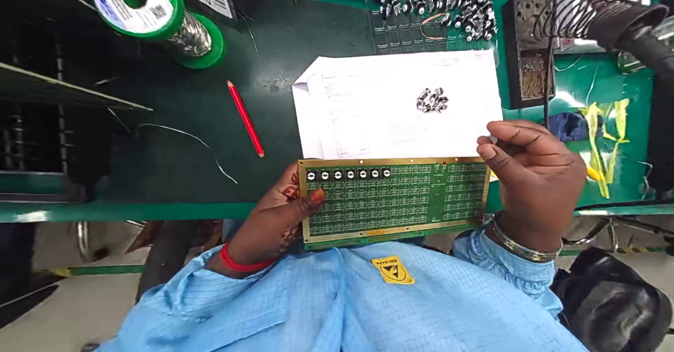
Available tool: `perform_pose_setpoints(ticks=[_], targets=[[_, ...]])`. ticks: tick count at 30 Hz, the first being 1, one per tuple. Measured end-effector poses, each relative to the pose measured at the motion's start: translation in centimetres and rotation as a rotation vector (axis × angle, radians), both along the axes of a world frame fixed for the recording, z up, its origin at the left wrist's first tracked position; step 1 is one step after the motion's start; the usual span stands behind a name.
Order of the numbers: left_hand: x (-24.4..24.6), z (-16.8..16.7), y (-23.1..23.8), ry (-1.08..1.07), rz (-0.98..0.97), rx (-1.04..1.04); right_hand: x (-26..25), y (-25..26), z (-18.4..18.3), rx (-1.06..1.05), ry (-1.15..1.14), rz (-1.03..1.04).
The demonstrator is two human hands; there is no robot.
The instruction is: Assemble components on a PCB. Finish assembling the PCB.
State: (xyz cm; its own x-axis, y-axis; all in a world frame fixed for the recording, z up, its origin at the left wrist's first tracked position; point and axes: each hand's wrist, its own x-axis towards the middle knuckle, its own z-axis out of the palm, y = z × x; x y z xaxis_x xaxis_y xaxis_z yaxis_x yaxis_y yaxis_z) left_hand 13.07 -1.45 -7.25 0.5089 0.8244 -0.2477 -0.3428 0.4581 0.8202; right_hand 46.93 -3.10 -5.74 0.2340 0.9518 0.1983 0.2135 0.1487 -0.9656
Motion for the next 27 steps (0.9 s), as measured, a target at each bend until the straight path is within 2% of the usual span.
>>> perform_pose_setpoints(ticks=[7,14,22,27], targets=[[1.1,-0.7,0.5,0.050,-0.046,0.030,-1.7,-1.6,-1.8,-0.025,0.044,-0.012],[1.1,-1.1,0.4,0.104,-0.048,0.084,-4.4,-2.1,-4.1,0.043,0.030,-0.054],[1.2,-1.1,0.5,0.103,-0.038,0.073,-3.3,-3.2,-4.8,0.087,-0.184,-0.143],[1.1,-1.2,0.7,0.090,-0.050,0.078,-1.9,-3.5,-4.6,0.046,-0.110,-0.207]])
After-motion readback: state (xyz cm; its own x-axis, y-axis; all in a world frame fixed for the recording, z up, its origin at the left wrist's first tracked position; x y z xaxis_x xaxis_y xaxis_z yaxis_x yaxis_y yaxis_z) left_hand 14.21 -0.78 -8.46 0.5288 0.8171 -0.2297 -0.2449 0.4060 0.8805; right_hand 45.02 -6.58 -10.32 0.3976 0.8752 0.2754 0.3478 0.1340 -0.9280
